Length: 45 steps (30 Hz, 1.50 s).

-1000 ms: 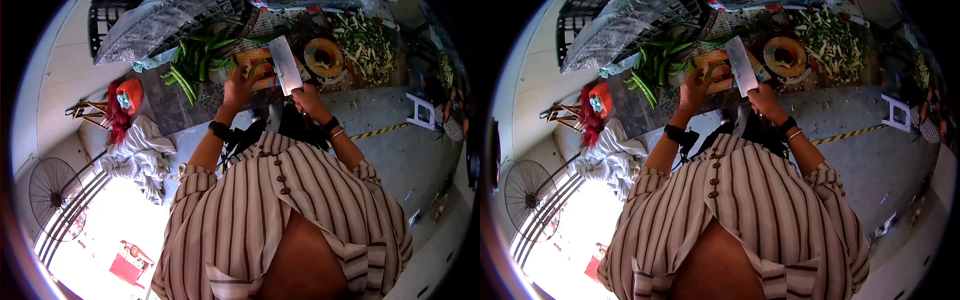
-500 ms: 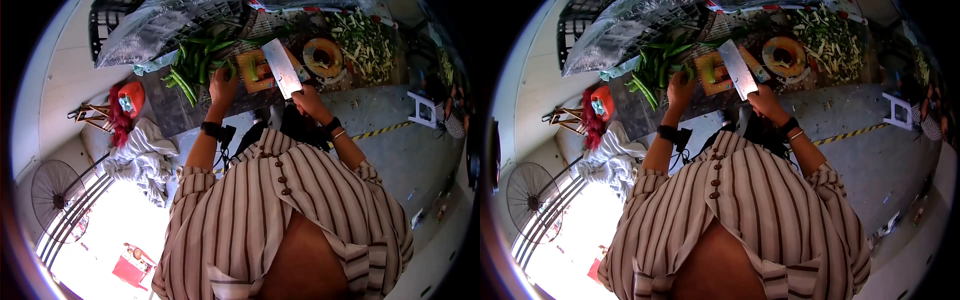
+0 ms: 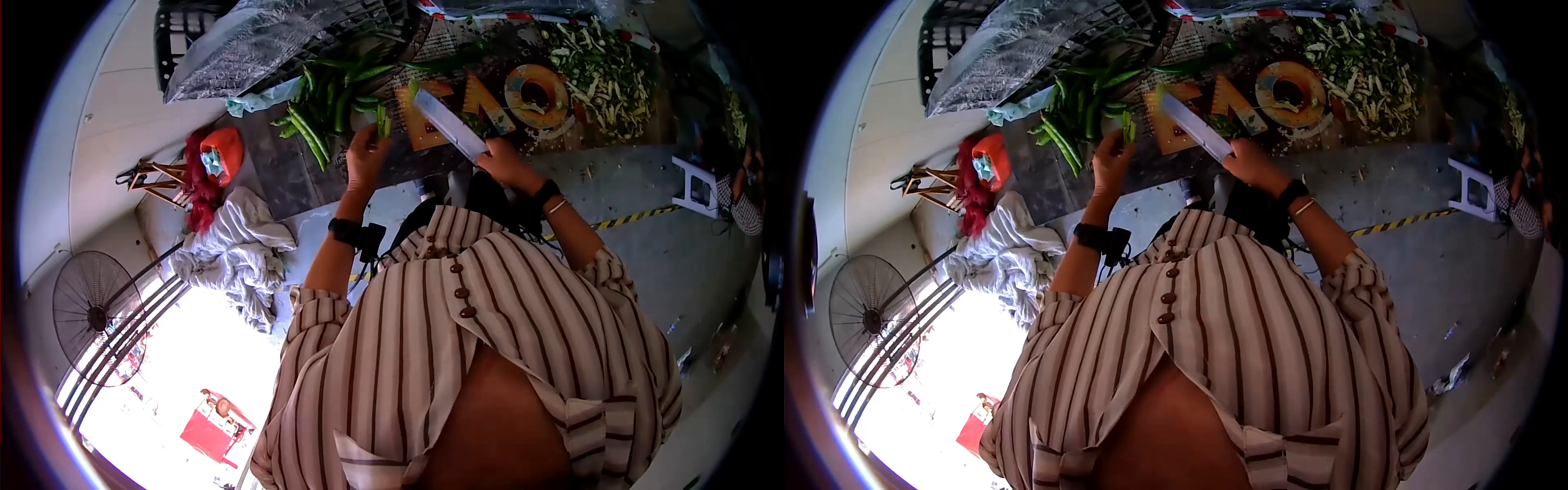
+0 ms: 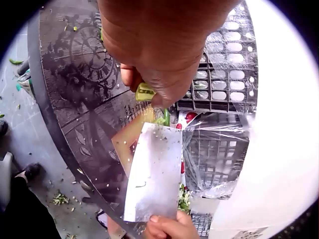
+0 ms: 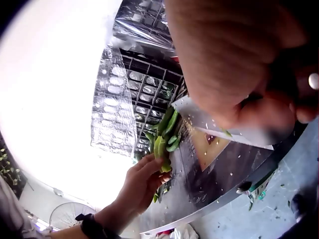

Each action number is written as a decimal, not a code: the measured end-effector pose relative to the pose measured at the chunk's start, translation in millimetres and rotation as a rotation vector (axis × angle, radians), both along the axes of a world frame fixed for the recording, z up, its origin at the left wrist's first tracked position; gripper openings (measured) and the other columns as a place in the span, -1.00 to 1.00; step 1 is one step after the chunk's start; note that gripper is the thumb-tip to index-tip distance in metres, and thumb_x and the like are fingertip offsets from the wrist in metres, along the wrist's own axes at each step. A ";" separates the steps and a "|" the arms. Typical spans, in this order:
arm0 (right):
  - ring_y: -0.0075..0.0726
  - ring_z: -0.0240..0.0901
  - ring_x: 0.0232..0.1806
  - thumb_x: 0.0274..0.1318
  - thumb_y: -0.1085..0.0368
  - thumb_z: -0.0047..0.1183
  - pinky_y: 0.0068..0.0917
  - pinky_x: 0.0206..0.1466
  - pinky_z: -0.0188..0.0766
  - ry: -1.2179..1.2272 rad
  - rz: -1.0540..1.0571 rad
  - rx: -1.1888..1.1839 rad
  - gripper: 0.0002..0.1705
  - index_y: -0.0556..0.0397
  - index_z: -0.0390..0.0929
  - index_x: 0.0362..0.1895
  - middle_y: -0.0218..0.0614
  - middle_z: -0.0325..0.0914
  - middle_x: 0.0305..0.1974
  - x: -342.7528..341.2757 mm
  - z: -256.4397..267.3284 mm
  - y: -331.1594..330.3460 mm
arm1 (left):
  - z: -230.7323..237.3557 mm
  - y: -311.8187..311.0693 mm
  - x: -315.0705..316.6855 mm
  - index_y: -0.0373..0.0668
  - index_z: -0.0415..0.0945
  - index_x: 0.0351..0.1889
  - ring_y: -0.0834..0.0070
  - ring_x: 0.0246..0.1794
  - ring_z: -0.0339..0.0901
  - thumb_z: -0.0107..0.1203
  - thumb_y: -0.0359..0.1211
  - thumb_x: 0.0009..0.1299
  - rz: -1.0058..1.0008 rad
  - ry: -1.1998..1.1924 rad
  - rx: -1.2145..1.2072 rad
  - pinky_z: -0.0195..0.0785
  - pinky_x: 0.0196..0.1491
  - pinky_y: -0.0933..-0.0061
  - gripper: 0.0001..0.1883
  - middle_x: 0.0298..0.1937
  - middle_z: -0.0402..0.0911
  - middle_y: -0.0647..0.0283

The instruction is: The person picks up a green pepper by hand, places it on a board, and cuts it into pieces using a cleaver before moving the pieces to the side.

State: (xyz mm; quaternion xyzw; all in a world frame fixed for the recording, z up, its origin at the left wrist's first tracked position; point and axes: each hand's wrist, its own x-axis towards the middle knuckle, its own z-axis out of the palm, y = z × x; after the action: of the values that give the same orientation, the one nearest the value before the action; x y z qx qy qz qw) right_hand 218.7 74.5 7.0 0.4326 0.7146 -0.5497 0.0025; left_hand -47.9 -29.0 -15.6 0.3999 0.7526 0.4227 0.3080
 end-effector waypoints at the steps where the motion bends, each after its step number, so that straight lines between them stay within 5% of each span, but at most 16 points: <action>1: 0.03 0.44 -0.54 -0.11 0.23 -0.03 -0.18 -0.46 0.32 0.005 -0.028 0.043 -0.70 0.31 0.42 -0.50 0.06 0.43 -0.58 -2.0 0.1 3.7 | -0.8 1.0 2.0 -0.22 0.47 -0.04 0.48 -0.38 0.50 0.18 -0.35 0.15 -0.026 0.049 0.025 0.38 -0.25 0.47 -0.61 -0.36 0.57 0.17; 3: -0.20 0.40 -0.69 -0.06 0.26 -0.04 -0.30 -0.59 0.29 0.016 -0.089 -0.016 -0.72 0.32 0.39 -0.49 -0.09 0.39 -0.68 -5.3 8.6 9.1 | 4.0 5.3 7.0 -0.19 0.43 0.00 0.45 -0.38 0.50 0.18 -0.35 0.15 -0.037 0.057 -0.021 0.38 -0.25 0.44 -0.58 -0.35 0.57 0.16; 6: -0.28 0.39 -0.72 -0.03 0.28 -0.04 -0.34 -0.63 0.27 0.083 -0.188 -0.069 -0.73 0.32 0.38 -0.47 -0.14 0.38 -0.70 -6.1 13.3 8.6 | 14.2 10.7 16.5 -0.12 0.34 0.09 0.37 -0.36 0.52 0.17 -0.32 0.17 -0.070 0.083 -0.146 0.40 -0.25 0.38 -0.51 -0.30 0.56 0.12; 13: -0.26 0.42 -0.70 -0.02 0.26 -0.04 -0.33 -0.63 0.29 0.055 -0.196 -0.073 -0.70 0.33 0.40 -0.43 -0.11 0.41 -0.69 5.4 15.0 2.1 | -10.2 11.9 33.8 -0.02 0.30 0.09 0.18 -0.30 0.54 0.08 -0.23 0.26 -0.209 0.430 -0.131 0.42 -0.26 0.27 -0.57 -0.18 0.55 0.09; 17: -0.22 0.43 -0.70 -0.03 0.22 -0.03 -0.32 -0.61 0.30 0.019 -0.208 -0.011 -0.67 0.34 0.42 -0.41 -0.08 0.43 -0.67 12.6 -0.5 -4.2 | -33.8 7.7 33.3 -0.03 0.35 0.01 0.15 -0.23 0.52 -0.03 -0.24 0.36 -0.240 0.526 -0.001 0.41 -0.30 0.23 -0.72 -0.12 0.48 0.07; 20: -0.20 0.43 -0.69 -0.04 0.21 -0.03 -0.30 -0.58 0.32 0.039 -0.219 -0.008 -0.66 0.34 0.44 -0.40 -0.06 0.44 -0.66 13.5 -2.1 -6.0 | -17.6 14.9 35.2 -0.01 0.35 0.00 0.15 -0.21 0.50 -0.03 -0.33 0.32 -0.415 0.658 -0.274 0.42 -0.26 0.19 -0.72 -0.12 0.47 0.12; 25: -0.16 0.46 -0.64 -0.04 0.21 -0.03 -0.27 -0.53 0.34 0.042 -0.238 -0.108 -0.66 0.33 0.45 -0.37 -0.04 0.45 -0.64 11.8 14.0 -5.6 | -1.1 19.8 36.5 -0.03 0.45 -0.10 0.24 -0.21 0.46 0.00 -0.48 0.12 -0.433 0.740 0.078 0.40 -0.25 0.25 -0.65 -0.22 0.45 0.24; 28: -0.13 0.46 -0.63 -0.04 0.22 -0.03 -0.25 -0.52 0.33 0.051 -0.256 -0.137 -0.67 0.32 0.45 -0.36 -0.02 0.44 -0.64 13.5 8.2 -7.7 | 2.0 14.7 35.6 0.02 0.48 -0.05 0.23 -0.13 0.45 0.01 -0.46 0.15 -0.513 0.725 0.009 0.38 -0.13 0.20 -0.63 -0.13 0.47 0.25; 30: -0.14 0.45 -0.65 -0.03 0.23 -0.04 -0.25 -0.53 0.32 0.053 -0.205 0.061 -0.68 0.31 0.45 -0.36 -0.02 0.44 -0.64 14.1 1.9 -8.9 | 4.7 8.5 32.0 0.02 0.48 -0.06 0.26 -0.12 0.43 0.03 -0.47 0.11 -0.545 0.786 0.066 0.35 -0.13 0.24 -0.62 -0.15 0.47 0.29; 34: -0.04 0.44 -0.61 -0.04 0.23 -0.03 -0.22 -0.50 0.32 0.027 -0.219 -0.029 -0.69 0.29 0.46 -0.36 0.00 0.45 -0.61 12.2 13.1 -9.7 | 5.6 -4.7 32.4 0.03 0.49 -0.10 0.34 -0.12 0.41 0.06 -0.45 0.05 -0.639 0.858 0.157 0.28 -0.15 0.30 -0.61 -0.11 0.47 0.35; 37: 0.09 0.44 -0.55 -0.05 0.23 -0.02 -0.20 -0.45 0.33 0.002 -0.224 -0.064 -0.69 0.28 0.46 -0.36 0.05 0.46 -0.58 9.3 14.1 -10.1 | -0.3 -4.9 31.6 0.06 0.52 -0.14 0.38 -0.14 0.41 0.07 -0.44 0.04 -0.614 0.883 0.197 0.25 -0.19 0.34 -0.64 -0.10 0.49 0.38; 39: 0.20 0.43 -0.46 -0.05 0.24 -0.02 -0.15 -0.41 0.33 -0.009 -0.127 0.192 -0.71 0.27 0.47 -0.37 0.08 0.47 -0.53 5.8 13.8 -11.2 | -3.3 -0.3 33.4 0.07 0.53 -0.18 0.39 -0.17 0.42 0.08 -0.43 0.04 -0.604 0.874 0.193 0.25 -0.18 0.35 -0.66 -0.16 0.50 0.41; 45: 0.23 0.42 -0.39 -0.02 0.27 -0.04 -0.03 -0.33 0.33 -0.043 -0.005 0.259 -0.78 0.22 0.42 -0.43 0.10 0.47 -0.48 -7.1 19.3 -21.1 | -2.4 21.6 48.6 0.08 0.56 -0.29 0.38 -0.22 0.44 0.11 -0.38 0.10 -0.523 0.785 0.275 0.27 -0.18 0.33 -0.80 -0.30 0.52 0.44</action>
State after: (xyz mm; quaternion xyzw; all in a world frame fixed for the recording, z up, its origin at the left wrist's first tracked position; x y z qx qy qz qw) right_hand 211.6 53.3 26.3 0.4430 0.7781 -0.4435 -0.0394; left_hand 0.8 -7.3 -18.1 0.7417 0.6233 0.2442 0.0415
